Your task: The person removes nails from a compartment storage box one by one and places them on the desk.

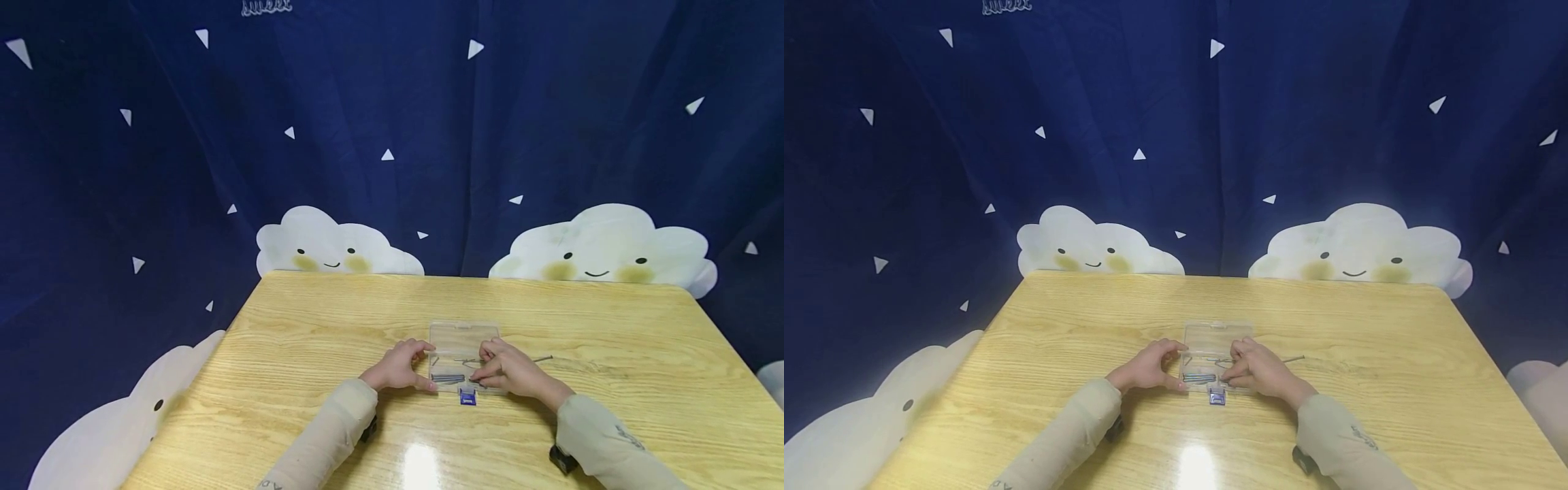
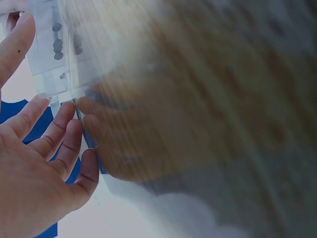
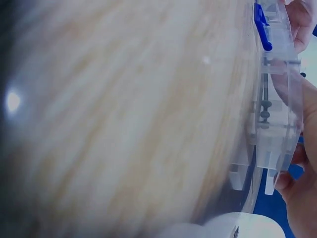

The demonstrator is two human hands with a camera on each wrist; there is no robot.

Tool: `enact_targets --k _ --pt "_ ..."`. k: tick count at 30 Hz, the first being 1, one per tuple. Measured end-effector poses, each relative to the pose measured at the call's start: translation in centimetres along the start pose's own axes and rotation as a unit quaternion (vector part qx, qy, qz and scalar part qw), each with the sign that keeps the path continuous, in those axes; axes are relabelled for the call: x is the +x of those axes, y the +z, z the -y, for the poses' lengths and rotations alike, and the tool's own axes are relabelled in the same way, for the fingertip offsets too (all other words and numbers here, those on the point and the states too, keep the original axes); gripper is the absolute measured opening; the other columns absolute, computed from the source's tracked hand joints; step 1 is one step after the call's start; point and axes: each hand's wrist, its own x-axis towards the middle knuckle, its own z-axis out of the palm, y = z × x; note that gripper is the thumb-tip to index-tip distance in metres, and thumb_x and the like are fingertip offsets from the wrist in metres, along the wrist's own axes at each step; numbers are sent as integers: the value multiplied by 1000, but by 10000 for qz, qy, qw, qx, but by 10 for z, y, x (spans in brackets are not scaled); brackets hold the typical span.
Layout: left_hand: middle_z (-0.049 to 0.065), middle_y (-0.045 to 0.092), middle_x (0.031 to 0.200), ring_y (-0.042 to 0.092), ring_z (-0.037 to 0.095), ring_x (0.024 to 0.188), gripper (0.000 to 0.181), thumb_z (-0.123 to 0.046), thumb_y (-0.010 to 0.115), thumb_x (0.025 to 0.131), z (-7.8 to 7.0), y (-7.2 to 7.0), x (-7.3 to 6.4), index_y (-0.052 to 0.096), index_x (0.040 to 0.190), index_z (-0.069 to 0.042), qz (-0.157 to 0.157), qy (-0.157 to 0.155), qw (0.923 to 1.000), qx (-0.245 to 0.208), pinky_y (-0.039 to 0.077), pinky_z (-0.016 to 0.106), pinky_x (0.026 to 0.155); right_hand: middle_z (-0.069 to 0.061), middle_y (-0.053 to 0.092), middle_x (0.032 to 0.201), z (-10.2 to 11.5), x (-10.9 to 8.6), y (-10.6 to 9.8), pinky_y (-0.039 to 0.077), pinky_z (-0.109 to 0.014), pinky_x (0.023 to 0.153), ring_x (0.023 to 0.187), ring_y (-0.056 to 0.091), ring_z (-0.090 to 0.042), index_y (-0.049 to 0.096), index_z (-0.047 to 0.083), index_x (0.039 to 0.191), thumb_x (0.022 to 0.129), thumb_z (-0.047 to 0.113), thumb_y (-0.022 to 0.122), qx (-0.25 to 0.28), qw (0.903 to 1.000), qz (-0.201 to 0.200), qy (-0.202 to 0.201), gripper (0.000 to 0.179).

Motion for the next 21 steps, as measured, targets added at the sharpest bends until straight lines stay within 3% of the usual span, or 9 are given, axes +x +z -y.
enact_targets --k 14,21 --pt "3 53 101 47 18 92 71 -36 81 66 1 1 2 52 125 -12 14 -36 10000 16 36 29 77 11 37 74 -1 0 1 24 -18 60 72 26 -4 76 20 83 66 15 78 30 9998 -70 -164 17" --pt "3 53 101 48 19 91 70 -35 81 66 0 0 1 52 125 -11 14 -4 10000 -6 35 30 77 8 37 72 -4 -1 1 23 -19 60 71 26 -5 76 18 80 69 15 77 66 9984 -213 -526 12"
